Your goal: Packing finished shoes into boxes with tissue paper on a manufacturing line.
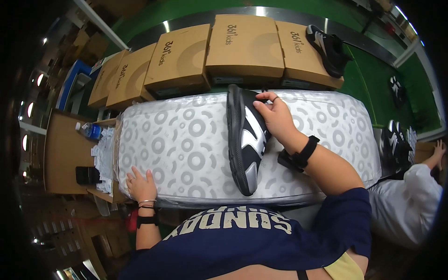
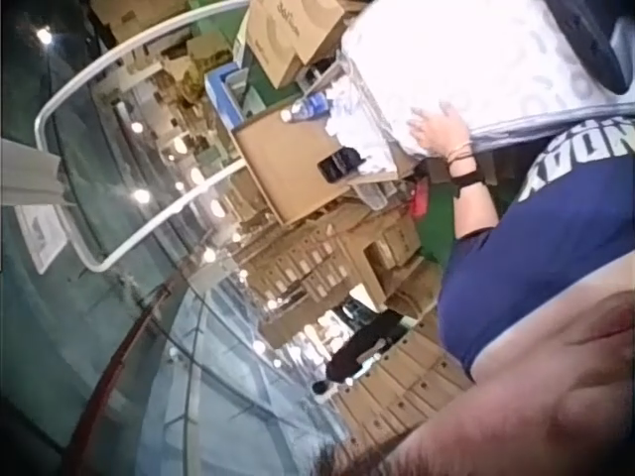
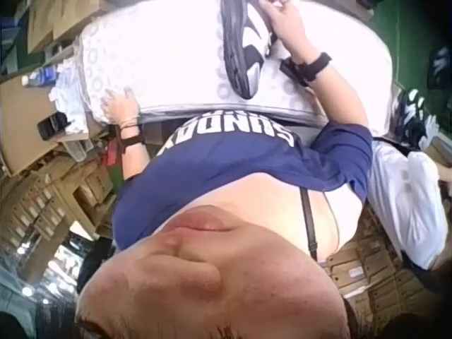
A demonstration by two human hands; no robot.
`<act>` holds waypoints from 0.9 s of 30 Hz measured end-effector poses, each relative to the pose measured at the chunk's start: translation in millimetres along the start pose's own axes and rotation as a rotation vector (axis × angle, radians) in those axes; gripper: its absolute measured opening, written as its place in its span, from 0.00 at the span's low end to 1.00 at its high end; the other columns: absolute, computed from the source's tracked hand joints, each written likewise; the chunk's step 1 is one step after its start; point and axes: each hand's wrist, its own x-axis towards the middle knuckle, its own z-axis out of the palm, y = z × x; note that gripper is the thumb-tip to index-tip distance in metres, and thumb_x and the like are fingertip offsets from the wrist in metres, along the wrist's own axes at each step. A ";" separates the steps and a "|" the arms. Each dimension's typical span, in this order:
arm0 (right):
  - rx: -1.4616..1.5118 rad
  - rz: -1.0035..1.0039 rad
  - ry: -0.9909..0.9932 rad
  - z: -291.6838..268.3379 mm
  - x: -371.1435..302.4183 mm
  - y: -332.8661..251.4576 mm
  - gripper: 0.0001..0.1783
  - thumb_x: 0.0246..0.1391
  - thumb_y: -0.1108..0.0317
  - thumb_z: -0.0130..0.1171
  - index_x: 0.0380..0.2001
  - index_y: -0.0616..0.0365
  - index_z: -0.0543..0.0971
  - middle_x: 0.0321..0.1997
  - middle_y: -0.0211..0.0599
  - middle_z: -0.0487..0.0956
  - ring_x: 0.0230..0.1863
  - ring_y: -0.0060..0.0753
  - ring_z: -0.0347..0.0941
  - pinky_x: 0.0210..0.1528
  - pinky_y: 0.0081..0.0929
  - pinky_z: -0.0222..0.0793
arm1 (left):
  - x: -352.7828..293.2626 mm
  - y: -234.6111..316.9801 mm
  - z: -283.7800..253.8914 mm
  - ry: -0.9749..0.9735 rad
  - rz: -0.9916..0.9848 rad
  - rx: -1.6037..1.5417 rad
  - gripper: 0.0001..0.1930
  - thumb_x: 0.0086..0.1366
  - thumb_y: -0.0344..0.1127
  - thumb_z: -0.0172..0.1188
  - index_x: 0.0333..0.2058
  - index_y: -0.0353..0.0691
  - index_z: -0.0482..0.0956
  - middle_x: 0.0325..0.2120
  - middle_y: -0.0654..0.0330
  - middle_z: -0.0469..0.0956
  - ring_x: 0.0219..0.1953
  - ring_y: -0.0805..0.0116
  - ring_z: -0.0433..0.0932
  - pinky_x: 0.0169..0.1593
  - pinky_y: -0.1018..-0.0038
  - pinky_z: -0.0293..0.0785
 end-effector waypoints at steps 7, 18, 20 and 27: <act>0.138 -0.049 0.047 2.6 -6.8 1.1 0.11 0.53 0.70 0.52 0.40 0.60 0.69 0.26 0.35 0.77 0.25 0.16 0.70 0.28 0.11 0.64 | 4.3 8.7 -6.1 -0.038 0.045 -0.072 0.29 0.57 0.46 0.49 0.54 0.35 0.60 0.51 0.38 0.61 0.53 0.43 0.60 0.55 0.55 0.54; 0.077 -0.104 0.063 2.0 -2.5 7.2 0.11 0.52 0.70 0.53 0.40 0.60 0.69 0.26 0.34 0.77 0.27 0.16 0.71 0.31 0.12 0.65 | 23.2 -8.1 -5.5 -0.072 0.014 -0.127 0.27 0.58 0.47 0.48 0.54 0.41 0.61 0.52 0.38 0.59 0.53 0.40 0.58 0.55 0.54 0.53; 0.076 -0.130 0.069 3.2 -4.5 8.9 0.12 0.53 0.70 0.53 0.40 0.60 0.69 0.26 0.33 0.77 0.27 0.16 0.71 0.31 0.11 0.64 | 25.0 -15.1 0.6 -0.031 -0.044 -0.105 0.29 0.57 0.49 0.49 0.55 0.42 0.60 0.54 0.37 0.57 0.55 0.38 0.55 0.56 0.53 0.51; 0.092 -0.124 0.079 2.4 -1.9 17.5 0.12 0.53 0.69 0.52 0.41 0.59 0.69 0.26 0.29 0.75 0.26 0.14 0.69 0.29 0.09 0.63 | 25.4 -7.5 9.5 -0.017 -0.059 -0.129 0.32 0.57 0.49 0.49 0.55 0.36 0.57 0.54 0.37 0.55 0.56 0.36 0.52 0.58 0.53 0.47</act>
